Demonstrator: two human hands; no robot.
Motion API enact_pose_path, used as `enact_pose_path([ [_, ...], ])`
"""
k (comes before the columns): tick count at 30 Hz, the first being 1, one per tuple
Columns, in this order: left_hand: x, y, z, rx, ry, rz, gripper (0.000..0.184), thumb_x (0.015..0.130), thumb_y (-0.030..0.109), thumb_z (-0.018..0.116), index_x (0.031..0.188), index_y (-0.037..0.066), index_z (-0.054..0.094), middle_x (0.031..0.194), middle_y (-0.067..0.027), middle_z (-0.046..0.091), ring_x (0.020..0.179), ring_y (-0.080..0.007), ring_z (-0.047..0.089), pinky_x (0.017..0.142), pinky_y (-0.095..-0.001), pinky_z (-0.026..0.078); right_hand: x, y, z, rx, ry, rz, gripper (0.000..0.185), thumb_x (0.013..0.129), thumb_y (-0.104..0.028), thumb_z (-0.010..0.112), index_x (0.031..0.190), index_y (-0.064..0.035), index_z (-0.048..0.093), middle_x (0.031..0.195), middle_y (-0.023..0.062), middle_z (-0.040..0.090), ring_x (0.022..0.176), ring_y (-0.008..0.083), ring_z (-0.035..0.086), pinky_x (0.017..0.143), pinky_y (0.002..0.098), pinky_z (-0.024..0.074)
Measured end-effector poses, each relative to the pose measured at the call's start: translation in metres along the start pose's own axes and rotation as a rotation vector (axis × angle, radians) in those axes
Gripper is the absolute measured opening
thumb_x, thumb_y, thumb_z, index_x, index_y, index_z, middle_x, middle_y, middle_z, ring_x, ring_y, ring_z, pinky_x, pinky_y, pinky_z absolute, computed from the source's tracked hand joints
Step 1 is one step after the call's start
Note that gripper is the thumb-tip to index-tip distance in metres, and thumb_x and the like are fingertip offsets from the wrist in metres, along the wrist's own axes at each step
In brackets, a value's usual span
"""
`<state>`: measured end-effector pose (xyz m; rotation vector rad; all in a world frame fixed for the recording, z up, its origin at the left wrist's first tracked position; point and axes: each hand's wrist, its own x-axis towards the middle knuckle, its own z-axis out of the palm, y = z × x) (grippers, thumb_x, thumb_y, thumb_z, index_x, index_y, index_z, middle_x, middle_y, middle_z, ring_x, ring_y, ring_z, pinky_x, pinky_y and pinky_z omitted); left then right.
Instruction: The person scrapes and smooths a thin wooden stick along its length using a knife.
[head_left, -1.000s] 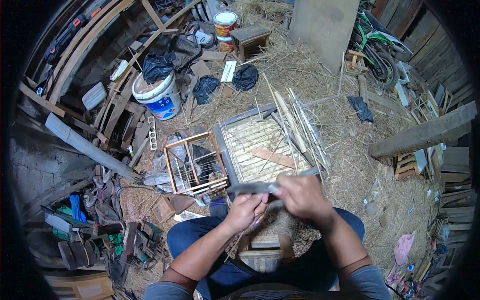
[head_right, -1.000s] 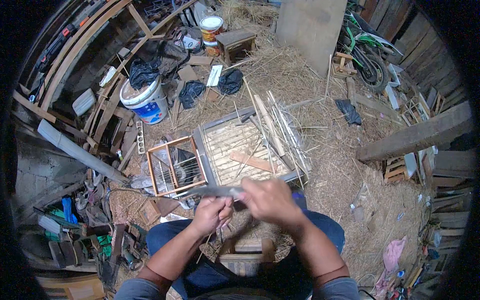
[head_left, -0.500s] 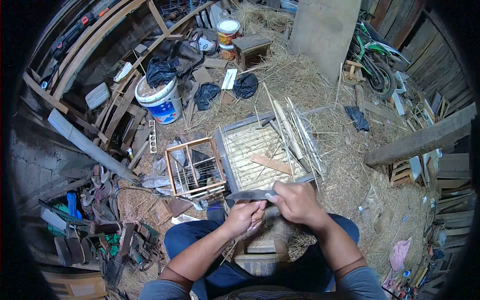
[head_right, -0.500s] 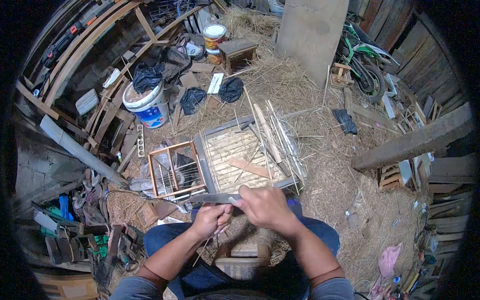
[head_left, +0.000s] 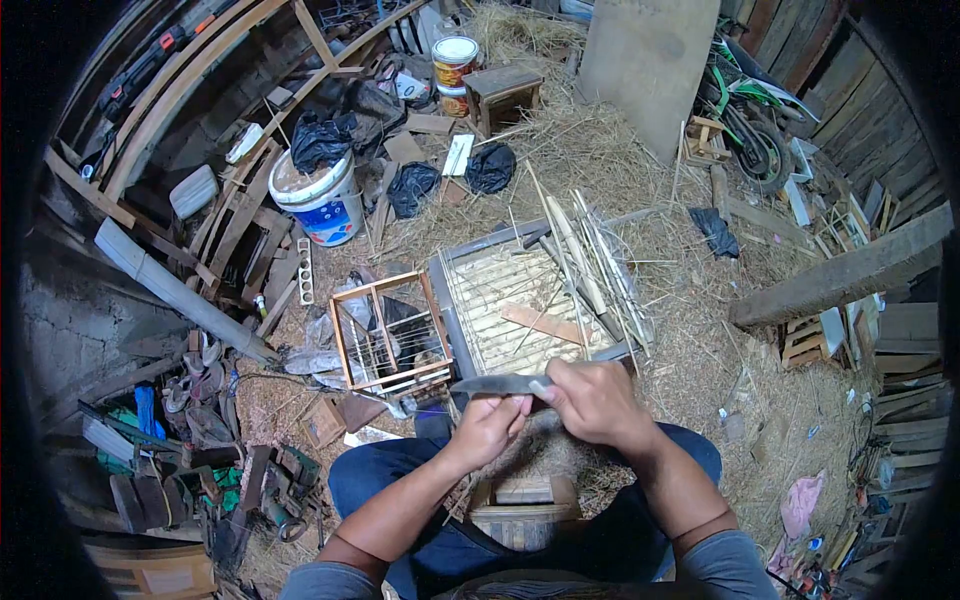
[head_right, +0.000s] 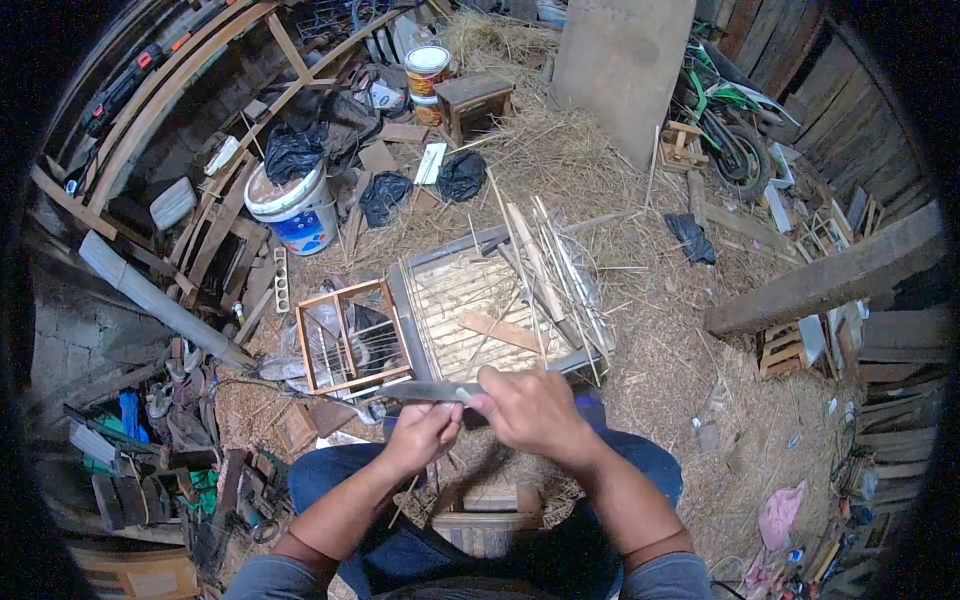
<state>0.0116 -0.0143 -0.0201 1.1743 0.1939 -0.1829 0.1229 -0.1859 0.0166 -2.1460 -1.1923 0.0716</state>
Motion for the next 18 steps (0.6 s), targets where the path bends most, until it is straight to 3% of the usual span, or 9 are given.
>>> enact_pose_path([
  [2,-0.003,0.005,0.001,0.001,0.005,-0.017,0.028,0.107,0.032,0.045,0.090,0.010,0.051,0.057,0.0029,0.043,0.044,-0.0068,0.034,0.041,-0.0234,0.027,0.004,0.003,-0.005,0.012,-0.029,0.029,0.026,0.097,-0.031,0.058,0.085,-0.0082,0.054,0.062,0.0149,0.062,0.056,0.0366,0.064,0.047,0.0475,0.0461],
  [4,-0.001,0.013,0.001,-0.060,0.002,-0.067,0.026,0.107,0.025,0.046,0.089,0.007,0.053,0.065,0.0041,0.041,0.054,-0.0058,0.034,0.050,-0.0233,0.027,0.007,0.014,-0.008,0.013,0.105,0.125,0.025,0.096,-0.027,0.059,0.082,-0.0073,0.054,0.059,0.0144,0.057,0.052,0.0372,0.060,0.048,0.0469,0.0440],
  [5,0.001,0.006,0.000,-0.007,-0.015,0.002,0.027,0.107,0.029,0.045,0.093,0.008,0.053,0.059,0.0038,0.043,0.046,-0.0066,0.035,0.043,-0.0227,0.027,0.008,0.010,-0.011,-0.024,0.055,0.119,0.025,0.096,-0.029,0.060,0.083,-0.0077,0.055,0.060,0.0150,0.061,0.056,0.0362,0.064,0.047,0.0466,0.0462],
  [8,-0.001,-0.001,0.004,0.050,0.062,0.005,0.028,0.108,0.029,0.044,0.091,0.008,0.052,0.060,0.0046,0.042,0.048,-0.0051,0.034,0.045,-0.0219,0.027,0.002,-0.004,0.000,0.027,0.030,-0.044,0.027,0.098,-0.030,0.058,0.082,-0.0076,0.055,0.059,0.0150,0.060,0.053,0.0356,0.063,0.045,0.0461,0.0455],
  [12,0.002,0.005,-0.004,0.161,0.060,0.047,0.027,0.107,0.026,0.046,0.091,0.006,0.055,0.063,0.0050,0.043,0.052,-0.0047,0.036,0.048,-0.0217,0.028,0.007,0.015,-0.003,-0.022,0.079,0.086,0.031,0.100,-0.034,0.055,0.081,-0.0084,0.055,0.057,0.0135,0.059,0.048,0.0347,0.061,0.042,0.0449,0.0446],
  [13,0.002,0.006,-0.002,0.237,0.094,0.078,0.029,0.107,0.028,0.046,0.090,0.006,0.055,0.062,0.0046,0.044,0.052,-0.0046,0.036,0.048,-0.0221,0.028,0.008,0.007,-0.008,-0.061,-0.034,0.148,0.031,0.100,-0.034,0.055,0.081,-0.0086,0.055,0.055,0.0136,0.058,0.049,0.0345,0.062,0.043,0.0452,0.0449],
  [16,-0.002,-0.004,0.001,0.280,0.072,0.134,0.032,0.108,0.030,0.046,0.087,0.007,0.052,0.062,0.0044,0.043,0.052,-0.0041,0.035,0.047,-0.0222,0.027,0.003,-0.004,0.001,0.002,0.074,-0.023,0.033,0.100,-0.036,0.054,0.081,-0.0092,0.056,0.054,0.0138,0.057,0.049,0.0335,0.062,0.043,0.0452,0.0448],
  [18,-0.002,-0.001,-0.004,0.282,0.042,0.032,0.032,0.108,0.030,0.045,0.087,0.007,0.053,0.063,0.0042,0.043,0.052,-0.0041,0.035,0.047,-0.0224,0.027,0.002,0.008,-0.003,-0.006,0.017,0.062,0.032,0.100,-0.036,0.055,0.083,-0.0095,0.056,0.056,0.0139,0.059,0.051,0.0337,0.063,0.044,0.0452,0.0457],
])
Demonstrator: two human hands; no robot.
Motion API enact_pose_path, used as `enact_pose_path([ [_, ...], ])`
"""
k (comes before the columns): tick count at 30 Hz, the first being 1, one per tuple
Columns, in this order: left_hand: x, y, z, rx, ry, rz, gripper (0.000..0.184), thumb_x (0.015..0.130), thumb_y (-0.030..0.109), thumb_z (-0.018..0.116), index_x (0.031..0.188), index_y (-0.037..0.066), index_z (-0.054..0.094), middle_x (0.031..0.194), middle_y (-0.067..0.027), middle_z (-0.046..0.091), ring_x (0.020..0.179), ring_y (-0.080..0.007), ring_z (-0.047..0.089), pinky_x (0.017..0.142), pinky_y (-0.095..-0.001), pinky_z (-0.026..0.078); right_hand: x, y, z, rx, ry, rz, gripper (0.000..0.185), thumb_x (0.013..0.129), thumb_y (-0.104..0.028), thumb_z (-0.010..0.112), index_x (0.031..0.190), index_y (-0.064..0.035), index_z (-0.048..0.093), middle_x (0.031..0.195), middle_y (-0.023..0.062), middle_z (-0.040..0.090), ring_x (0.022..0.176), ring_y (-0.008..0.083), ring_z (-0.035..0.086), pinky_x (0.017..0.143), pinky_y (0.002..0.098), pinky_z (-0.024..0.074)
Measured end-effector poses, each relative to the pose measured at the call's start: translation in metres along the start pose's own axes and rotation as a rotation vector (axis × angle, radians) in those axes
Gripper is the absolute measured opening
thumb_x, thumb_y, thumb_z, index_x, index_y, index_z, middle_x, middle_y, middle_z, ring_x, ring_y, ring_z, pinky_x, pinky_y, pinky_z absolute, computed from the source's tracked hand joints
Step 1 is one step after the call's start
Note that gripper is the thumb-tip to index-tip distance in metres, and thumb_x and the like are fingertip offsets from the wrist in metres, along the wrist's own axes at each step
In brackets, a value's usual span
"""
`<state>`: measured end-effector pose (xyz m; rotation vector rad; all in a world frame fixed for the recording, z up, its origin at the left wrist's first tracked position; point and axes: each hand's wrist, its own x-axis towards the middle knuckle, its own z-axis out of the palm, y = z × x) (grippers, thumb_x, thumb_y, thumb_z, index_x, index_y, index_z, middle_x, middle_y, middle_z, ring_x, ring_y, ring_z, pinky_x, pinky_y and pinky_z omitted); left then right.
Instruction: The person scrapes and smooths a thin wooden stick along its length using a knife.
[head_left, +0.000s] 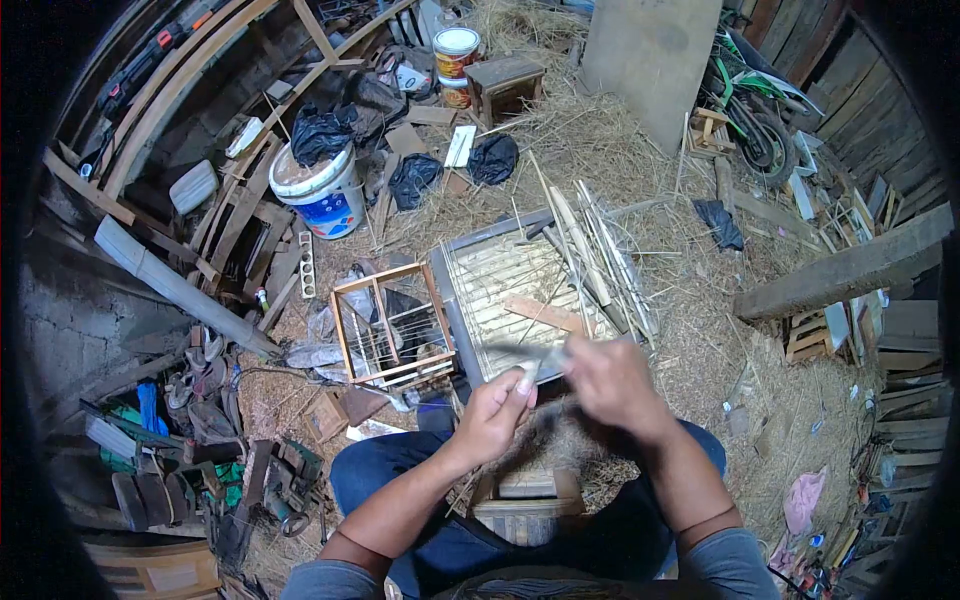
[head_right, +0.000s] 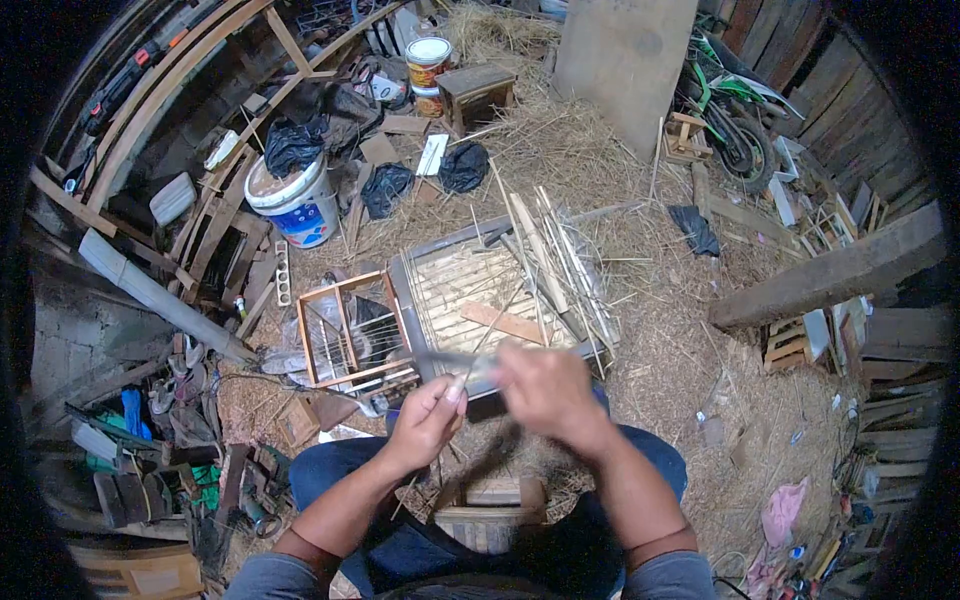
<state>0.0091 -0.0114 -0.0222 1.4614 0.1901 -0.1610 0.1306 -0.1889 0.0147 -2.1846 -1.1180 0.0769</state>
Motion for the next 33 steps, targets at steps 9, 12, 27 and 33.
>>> enact_pose_path([
  [9,0.003,0.007,0.000,0.013,0.046,0.069,0.032,0.107,0.027,0.046,0.084,0.006,0.053,0.063,0.0046,0.043,0.056,-0.0044,0.036,0.051,-0.0231,0.029,0.003,0.004,-0.001,-0.014,0.036,0.013,0.027,0.098,-0.032,0.057,0.083,-0.0089,0.053,0.059,0.0121,0.060,0.053,0.0358,0.062,0.045,0.0456,0.0452],
  [12,0.002,0.007,-0.001,-0.067,0.031,0.005,0.030,0.107,0.027,0.047,0.086,0.007,0.054,0.064,0.0045,0.045,0.054,-0.0049,0.037,0.050,-0.0225,0.029,0.002,0.002,0.002,-0.001,0.044,-0.016,0.028,0.098,-0.033,0.056,0.083,-0.0091,0.053,0.059,0.0117,0.060,0.051,0.0352,0.061,0.044,0.0458,0.0446],
  [27,-0.001,0.015,-0.001,0.123,0.089,0.045,0.035,0.108,0.028,0.045,0.083,0.005,0.054,0.062,0.0027,0.042,0.056,-0.0064,0.038,0.052,-0.0257,0.032,0.011,0.017,-0.001,0.004,0.161,0.068,0.028,0.100,-0.032,0.052,0.084,-0.0088,0.056,0.052,0.0113,0.056,0.046,0.0308,0.060,0.043,0.0445,0.0451],
  [33,0.000,0.007,-0.006,0.266,0.099,0.060,0.032,0.106,0.022,0.048,0.085,0.000,0.058,0.066,-0.0039,0.052,0.062,-0.0111,0.048,0.058,-0.0302,0.041,0.002,0.003,0.011,0.009,0.020,-0.055,0.030,0.101,-0.035,0.052,0.084,-0.0108,0.057,0.054,0.0104,0.058,0.043,0.0297,0.058,0.042,0.0434,0.0437],
])
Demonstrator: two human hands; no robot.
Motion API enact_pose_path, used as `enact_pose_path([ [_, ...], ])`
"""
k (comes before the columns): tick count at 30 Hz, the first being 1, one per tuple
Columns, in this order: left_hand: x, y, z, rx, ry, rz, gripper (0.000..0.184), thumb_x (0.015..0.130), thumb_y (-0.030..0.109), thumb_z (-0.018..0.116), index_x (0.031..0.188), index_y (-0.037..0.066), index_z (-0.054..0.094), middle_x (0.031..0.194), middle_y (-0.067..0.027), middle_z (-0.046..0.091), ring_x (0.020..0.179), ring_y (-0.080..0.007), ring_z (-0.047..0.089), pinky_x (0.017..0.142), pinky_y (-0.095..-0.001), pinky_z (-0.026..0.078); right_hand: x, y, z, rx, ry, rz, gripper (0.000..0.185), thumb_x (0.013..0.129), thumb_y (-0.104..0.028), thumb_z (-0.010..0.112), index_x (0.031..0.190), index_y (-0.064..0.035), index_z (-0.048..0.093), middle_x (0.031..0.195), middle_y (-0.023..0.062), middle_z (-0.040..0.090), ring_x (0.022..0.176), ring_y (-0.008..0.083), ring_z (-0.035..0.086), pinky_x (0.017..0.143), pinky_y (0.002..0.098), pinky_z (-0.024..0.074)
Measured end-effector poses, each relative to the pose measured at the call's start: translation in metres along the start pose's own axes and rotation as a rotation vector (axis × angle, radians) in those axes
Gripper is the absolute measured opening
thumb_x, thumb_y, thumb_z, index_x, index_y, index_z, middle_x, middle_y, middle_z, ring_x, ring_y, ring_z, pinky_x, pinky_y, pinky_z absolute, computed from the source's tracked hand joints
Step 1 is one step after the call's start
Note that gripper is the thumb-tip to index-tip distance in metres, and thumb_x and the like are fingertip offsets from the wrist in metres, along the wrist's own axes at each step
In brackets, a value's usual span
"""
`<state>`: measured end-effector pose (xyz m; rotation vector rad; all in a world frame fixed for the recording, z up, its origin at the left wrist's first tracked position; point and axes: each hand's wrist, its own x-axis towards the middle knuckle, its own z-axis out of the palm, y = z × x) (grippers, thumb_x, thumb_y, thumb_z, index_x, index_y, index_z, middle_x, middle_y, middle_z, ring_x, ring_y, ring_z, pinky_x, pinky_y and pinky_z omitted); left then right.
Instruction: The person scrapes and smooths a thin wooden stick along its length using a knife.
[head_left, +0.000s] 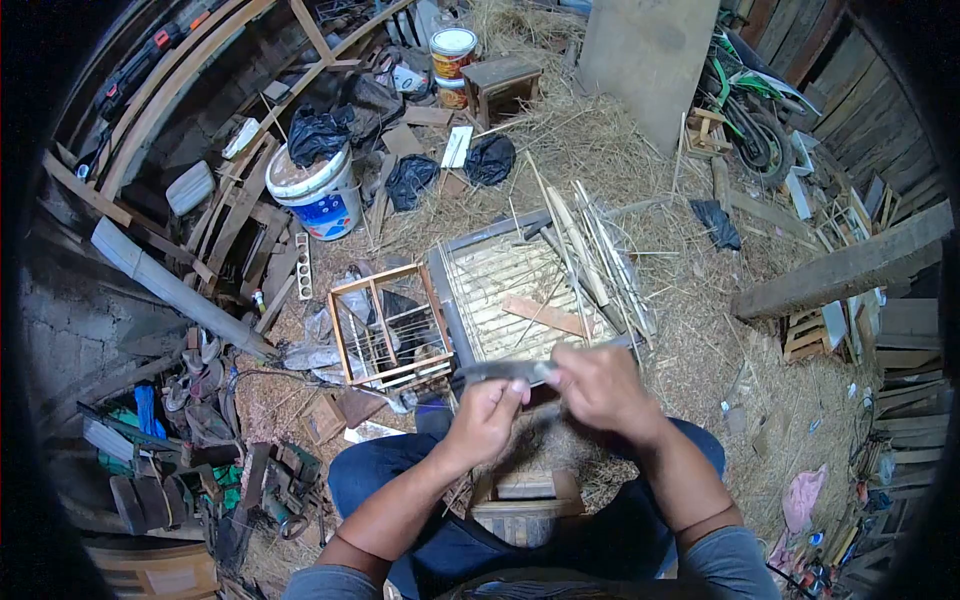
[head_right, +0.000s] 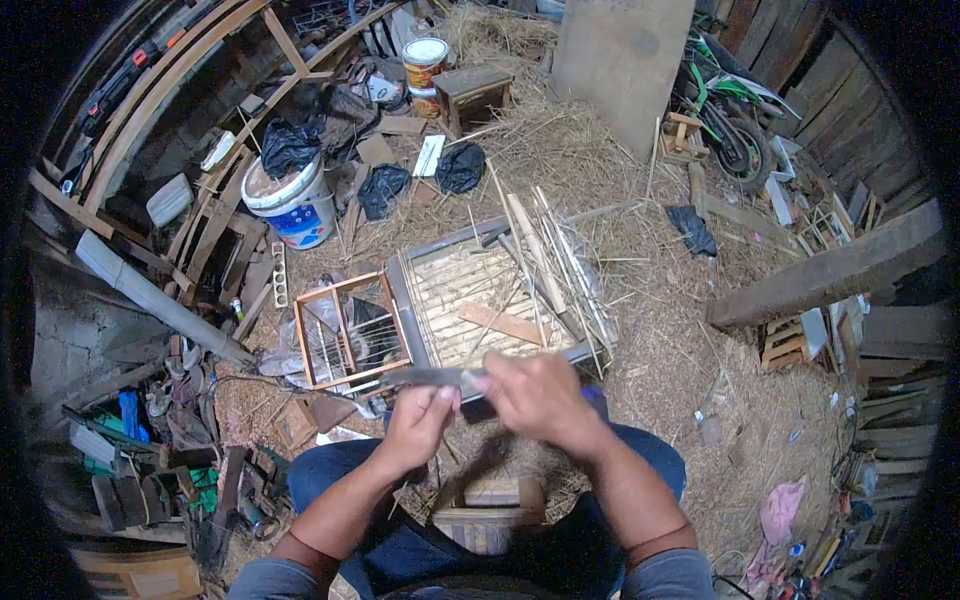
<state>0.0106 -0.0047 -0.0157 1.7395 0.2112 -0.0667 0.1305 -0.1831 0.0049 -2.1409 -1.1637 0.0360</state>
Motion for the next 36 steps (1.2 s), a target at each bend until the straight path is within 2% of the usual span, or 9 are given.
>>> enact_pose_path([
  [5,0.002,0.013,-0.003,-0.021,0.018,0.008,0.031,0.105,0.021,0.048,0.086,0.000,0.059,0.069,-0.0066,0.055,0.064,-0.0118,0.050,0.060,-0.0302,0.042,0.011,0.008,-0.017,-0.009,0.032,0.247,0.025,0.098,-0.027,0.056,0.082,-0.0078,0.056,0.058,0.0146,0.057,0.051,0.0361,0.059,0.047,0.0456,0.0431],
  [9,0.003,0.003,0.007,0.005,0.096,0.191,0.032,0.106,0.022,0.048,0.081,0.003,0.056,0.063,0.0018,0.047,0.057,-0.0068,0.042,0.053,-0.0254,0.035,-0.002,-0.007,0.003,-0.016,-0.100,-0.005,0.027,0.100,-0.036,0.053,0.089,-0.0111,0.059,0.060,0.0134,0.061,0.051,0.0339,0.063,0.045,0.0460,0.0470],
  [11,-0.002,0.012,-0.001,0.092,0.046,0.065,0.030,0.105,0.020,0.049,0.081,0.002,0.057,0.064,-0.0001,0.050,0.058,-0.0081,0.045,0.054,-0.0269,0.038,0.003,0.004,-0.003,-0.101,-0.021,0.152,0.026,0.098,-0.031,0.054,0.085,-0.0086,0.057,0.057,0.0147,0.058,0.053,0.0365,0.062,0.048,0.0462,0.0467],
  [14,0.002,0.015,-0.002,0.145,0.074,0.082,0.026,0.103,0.016,0.050,0.090,-0.002,0.064,0.069,-0.0156,0.061,0.060,-0.0210,0.060,0.060,-0.0341,0.047,0.011,0.007,-0.007,-0.011,0.047,0.249,0.029,0.101,-0.032,0.052,0.085,-0.0082,0.057,0.058,0.0155,0.058,0.054,0.0370,0.062,0.049,0.0469,0.0465],
  [19,0.004,0.008,0.003,0.136,0.139,0.178,0.021,0.101,0.014,0.053,0.097,-0.002,0.068,0.074,-0.0176,0.066,0.063,-0.0251,0.064,0.062,-0.0338,0.049,0.000,-0.017,0.007,0.052,-0.071,0.053,0.025,0.098,-0.029,0.054,0.088,-0.0071,0.054,0.059,0.0171,0.060,0.056,0.0400,0.062,0.048,0.0489,0.0467],
  [26,0.005,0.026,-0.001,0.241,0.125,0.094,0.015,0.097,0.007,0.056,0.095,-0.002,0.067,0.078,-0.0217,0.067,0.070,-0.0361,0.069,0.063,-0.0400,0.052,0.005,-0.006,-0.002,-0.017,-0.059,0.133,0.025,0.097,-0.032,0.057,0.089,-0.0087,0.056,0.063,0.0171,0.063,0.059,0.0399,0.065,0.051,0.0518,0.0480],
  [29,0.003,0.013,0.003,0.265,0.183,0.287,0.015,0.097,0.008,0.055,0.092,-0.002,0.065,0.073,-0.0211,0.065,0.067,-0.0353,0.068,0.059,-0.0401,0.050,0.003,-0.018,-0.003,-0.031,-0.108,0.088,0.024,0.097,-0.031,0.056,0.089,-0.0089,0.056,0.064,0.0167,0.064,0.059,0.0398,0.065,0.050,0.0503,0.0483],
  [32,0.001,0.031,-0.001,0.264,0.107,0.102,0.015,0.098,0.009,0.055,0.091,-0.001,0.064,0.071,-0.0203,0.064,0.065,-0.0355,0.068,0.057,-0.0403,0.049,0.006,-0.006,-0.003,-0.020,-0.079,0.121,0.025,0.097,-0.030,0.056,0.087,-0.0080,0.056,0.062,0.0174,0.061,0.058,0.0407,0.063,0.051,0.0506,0.0464],
  [36,0.002,0.023,-0.001,0.329,0.142,0.228,0.013,0.097,0.009,0.055,0.093,0.000,0.064,0.068,-0.0191,0.061,0.062,-0.0365,0.065,0.056,-0.0409,0.048,0.003,-0.013,0.002,-0.053,-0.045,0.079,0.025,0.098,-0.032,0.054,0.089,-0.0087,0.057,0.056,0.0163,0.059,0.054,0.0398,0.063,0.048,0.0494,0.0473],
])
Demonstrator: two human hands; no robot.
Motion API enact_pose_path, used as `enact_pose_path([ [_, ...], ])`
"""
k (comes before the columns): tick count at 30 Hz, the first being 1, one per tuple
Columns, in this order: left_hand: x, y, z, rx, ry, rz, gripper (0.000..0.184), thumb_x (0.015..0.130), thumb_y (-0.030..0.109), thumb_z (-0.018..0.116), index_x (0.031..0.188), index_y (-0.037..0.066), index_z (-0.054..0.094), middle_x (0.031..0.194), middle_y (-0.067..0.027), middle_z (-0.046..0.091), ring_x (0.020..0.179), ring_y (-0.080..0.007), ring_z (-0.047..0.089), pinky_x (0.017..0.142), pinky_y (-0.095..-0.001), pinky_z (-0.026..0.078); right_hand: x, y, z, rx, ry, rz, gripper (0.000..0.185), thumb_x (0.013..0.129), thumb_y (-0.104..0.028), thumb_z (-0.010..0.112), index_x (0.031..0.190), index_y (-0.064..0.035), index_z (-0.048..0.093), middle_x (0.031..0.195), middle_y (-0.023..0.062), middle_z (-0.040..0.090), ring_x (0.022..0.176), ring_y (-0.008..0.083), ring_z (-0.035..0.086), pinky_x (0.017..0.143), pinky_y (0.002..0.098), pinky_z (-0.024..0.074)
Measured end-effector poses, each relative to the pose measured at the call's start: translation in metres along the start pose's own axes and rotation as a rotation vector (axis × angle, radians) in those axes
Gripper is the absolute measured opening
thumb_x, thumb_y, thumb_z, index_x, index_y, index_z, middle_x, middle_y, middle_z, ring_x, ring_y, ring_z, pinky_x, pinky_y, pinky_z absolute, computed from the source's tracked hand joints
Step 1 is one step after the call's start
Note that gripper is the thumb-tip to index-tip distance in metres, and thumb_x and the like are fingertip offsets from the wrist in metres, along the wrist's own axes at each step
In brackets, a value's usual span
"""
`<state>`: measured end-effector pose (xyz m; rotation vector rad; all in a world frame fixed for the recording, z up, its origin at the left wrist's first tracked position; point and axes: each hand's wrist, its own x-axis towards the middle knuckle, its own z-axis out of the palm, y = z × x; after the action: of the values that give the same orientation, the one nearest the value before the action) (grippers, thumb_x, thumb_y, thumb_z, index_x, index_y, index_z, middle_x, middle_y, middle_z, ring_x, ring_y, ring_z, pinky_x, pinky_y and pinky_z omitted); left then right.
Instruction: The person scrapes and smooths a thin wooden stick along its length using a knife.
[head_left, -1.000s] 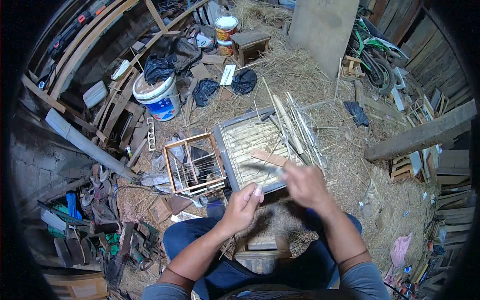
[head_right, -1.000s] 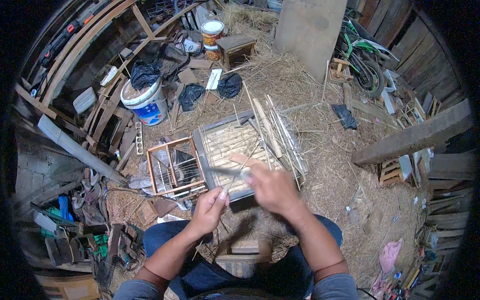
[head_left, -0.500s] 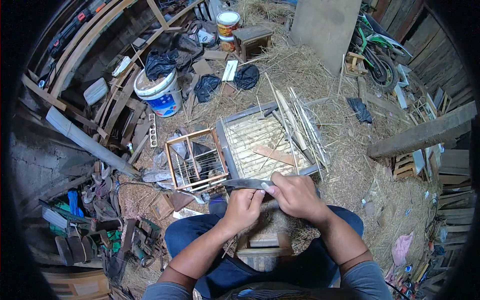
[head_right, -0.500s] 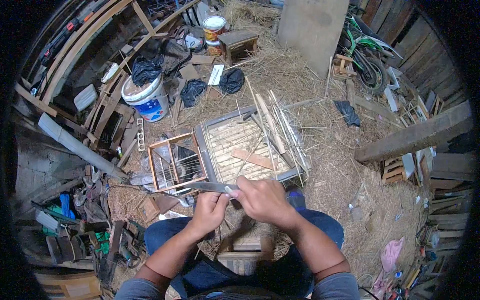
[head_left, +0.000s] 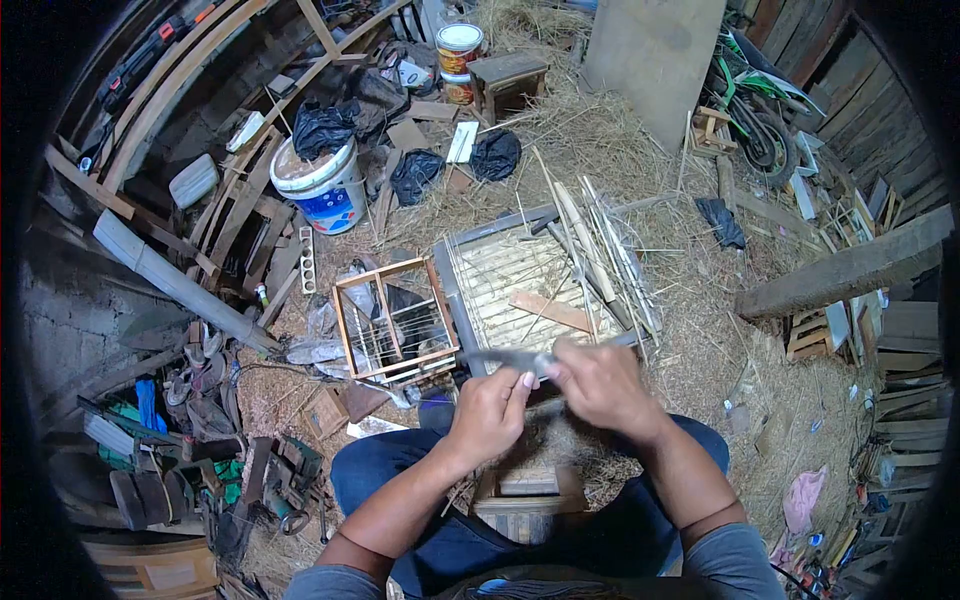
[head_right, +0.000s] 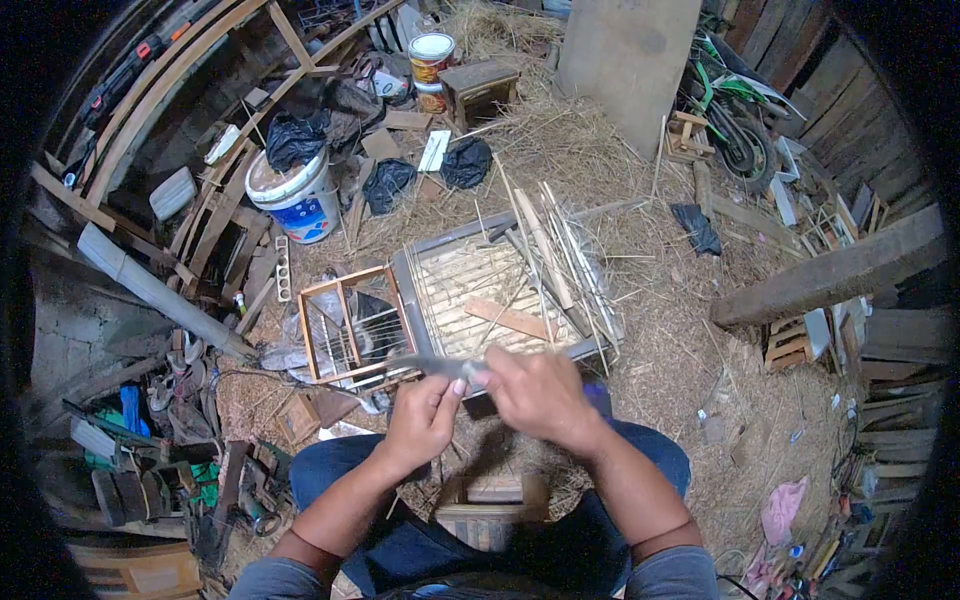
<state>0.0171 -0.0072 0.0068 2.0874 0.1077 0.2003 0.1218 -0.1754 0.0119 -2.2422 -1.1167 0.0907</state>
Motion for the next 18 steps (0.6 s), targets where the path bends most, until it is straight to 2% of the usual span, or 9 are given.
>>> enact_pose_path([
  [3,-0.001,0.004,-0.002,-0.043,-0.046,-0.067,0.013,0.097,0.008,0.055,0.092,0.000,0.064,0.067,-0.0187,0.060,0.061,-0.0362,0.064,0.056,-0.0410,0.048,0.004,0.012,0.000,-0.040,-0.006,0.054,0.025,0.100,-0.033,0.052,0.089,-0.0111,0.059,0.052,0.0115,0.058,0.046,0.0335,0.060,0.043,0.0454,0.0451],
  [5,-0.003,0.003,-0.002,-0.045,-0.048,-0.058,0.012,0.097,0.007,0.055,0.092,0.000,0.064,0.066,-0.0179,0.060,0.060,-0.0343,0.065,0.057,-0.0405,0.048,0.011,0.025,0.000,-0.017,0.194,0.064,0.025,0.099,-0.035,0.052,0.090,-0.0128,0.060,0.053,0.0107,0.058,0.045,0.0316,0.059,0.041,0.0452,0.0445],
  [8,-0.001,0.001,0.001,-0.086,-0.068,-0.090,0.014,0.098,0.008,0.054,0.092,0.000,0.064,0.065,-0.0168,0.060,0.059,-0.0312,0.064,0.057,-0.0391,0.048,0.000,0.003,0.004,0.003,-0.033,0.030,0.024,0.097,-0.028,0.056,0.085,-0.0074,0.056,0.061,0.0161,0.059,0.054,0.0389,0.061,0.049,0.0483,0.0448],
  [10,0.000,-0.008,0.006,-0.104,0.064,0.125,0.017,0.099,0.010,0.053,0.091,-0.001,0.063,0.066,-0.0156,0.060,0.059,-0.0287,0.063,0.058,-0.0372,0.047,0.001,-0.003,0.003,0.055,-0.060,0.005,0.024,0.097,-0.027,0.057,0.083,-0.0076,0.055,0.059,0.0150,0.059,0.053,0.0365,0.062,0.049,0.0479,0.0448],
  [11,-0.003,-0.011,0.004,-0.102,0.057,0.117,0.017,0.099,0.010,0.053,0.091,-0.001,0.063,0.066,-0.0156,0.060,0.059,-0.0287,0.063,0.058,-0.0372,0.047,0.003,-0.001,-0.001,0.033,-0.101,0.077,0.024,0.097,-0.027,0.057,0.082,-0.0076,0.054,0.058,0.0147,0.058,0.052,0.0359,0.061,0.049,0.0478,0.0446],
  [13,0.002,0.000,-0.007,-0.133,-0.083,-0.181,0.016,0.099,0.009,0.053,0.095,-0.001,0.065,0.070,-0.0164,0.063,0.062,-0.0306,0.065,0.062,-0.0378,0.049,0.008,0.007,-0.003,0.049,-0.071,0.107,0.024,0.097,-0.027,0.056,0.082,-0.0077,0.054,0.057,0.0146,0.057,0.051,0.0358,0.061,0.048,0.0476,0.0443],
  [15,0.002,-0.003,-0.004,-0.150,-0.071,-0.176,0.016,0.098,0.008,0.053,0.096,-0.001,0.065,0.071,-0.0170,0.064,0.064,-0.0313,0.066,0.063,-0.0377,0.050,0.008,0.007,-0.001,0.053,-0.034,0.128,0.024,0.097,-0.026,0.056,0.082,-0.0079,0.054,0.056,0.0145,0.057,0.050,0.0357,0.060,0.048,0.0474,0.0439],
  [17,0.001,-0.013,0.003,-0.047,0.056,0.126,0.017,0.098,0.009,0.053,0.095,-0.001,0.066,0.072,-0.0179,0.065,0.067,-0.0315,0.067,0.064,-0.0380,0.050,0.001,-0.001,0.011,0.098,0.032,-0.071,0.028,0.099,-0.029,0.055,0.081,-0.0078,0.055,0.055,0.0148,0.056,0.049,0.0365,0.059,0.047,0.0473,0.0436],
  [18,-0.001,-0.011,0.001,-0.072,-0.005,-0.031,0.017,0.098,0.009,0.054,0.093,-0.001,0.067,0.073,-0.0188,0.066,0.069,-0.0309,0.068,0.065,-0.0379,0.051,0.002,-0.001,0.002,0.037,-0.078,0.040,0.030,0.100,-0.031,0.054,0.081,-0.0076,0.056,0.057,0.0166,0.056,0.054,0.0388,0.061,0.049,0.0478,0.0444],
])
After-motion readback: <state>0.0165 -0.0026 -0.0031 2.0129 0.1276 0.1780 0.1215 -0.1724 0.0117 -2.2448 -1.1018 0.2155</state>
